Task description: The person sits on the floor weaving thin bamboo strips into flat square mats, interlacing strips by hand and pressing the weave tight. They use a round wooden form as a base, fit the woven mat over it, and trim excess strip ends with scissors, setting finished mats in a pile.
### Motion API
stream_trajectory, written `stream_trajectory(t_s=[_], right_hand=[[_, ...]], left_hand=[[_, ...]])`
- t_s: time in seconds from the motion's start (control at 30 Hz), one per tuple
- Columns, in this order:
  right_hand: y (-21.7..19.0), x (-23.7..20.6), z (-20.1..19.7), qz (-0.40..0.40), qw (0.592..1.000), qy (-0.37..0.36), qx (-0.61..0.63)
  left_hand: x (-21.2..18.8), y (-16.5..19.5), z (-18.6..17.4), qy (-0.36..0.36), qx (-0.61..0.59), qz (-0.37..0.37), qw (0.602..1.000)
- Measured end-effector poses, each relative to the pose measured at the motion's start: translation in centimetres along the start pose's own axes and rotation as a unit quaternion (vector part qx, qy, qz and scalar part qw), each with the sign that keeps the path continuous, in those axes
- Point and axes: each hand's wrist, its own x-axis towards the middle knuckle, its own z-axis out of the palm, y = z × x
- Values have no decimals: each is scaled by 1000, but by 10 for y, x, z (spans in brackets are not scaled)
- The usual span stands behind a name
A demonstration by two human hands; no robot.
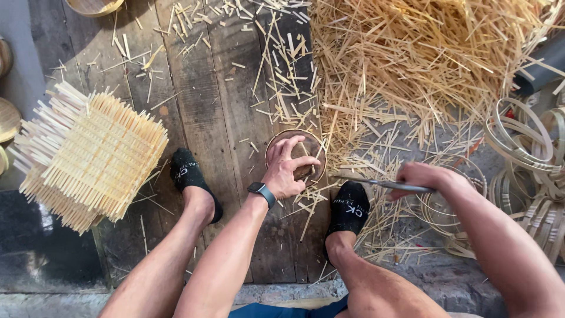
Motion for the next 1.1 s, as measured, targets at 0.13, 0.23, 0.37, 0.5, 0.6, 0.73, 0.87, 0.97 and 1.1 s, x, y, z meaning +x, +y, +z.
stream_trajectory(t_s=[0.13,0.23,0.37,0.5,0.6,0.73,0.87,0.97,1.1], right_hand=[[-4,23,-69,57,988,117,82],[3,28,-105,173,829,371,381],[-13,33,-94,220,879,360,223],[-40,27,-43,149,897,391,145],[-71,19,-9,43,863,493,101],[-113,33,9,-107,857,261,431],[-122,54,9,-85,810,276,511],[-124,62,8,-56,801,280,526],[-122,57,18,-67,782,261,563]], left_hand=[[1,-9,-1,42,-113,9,993],[4,-34,4,122,-245,-102,956],[14,-79,20,188,-136,-307,923],[27,-99,36,185,-293,-327,879],[44,-90,49,186,-274,-335,882],[65,-68,66,161,-309,-323,880],[70,-61,73,179,-252,-345,886],[73,-62,75,177,-215,-360,891],[64,-65,69,155,-280,-363,875]])
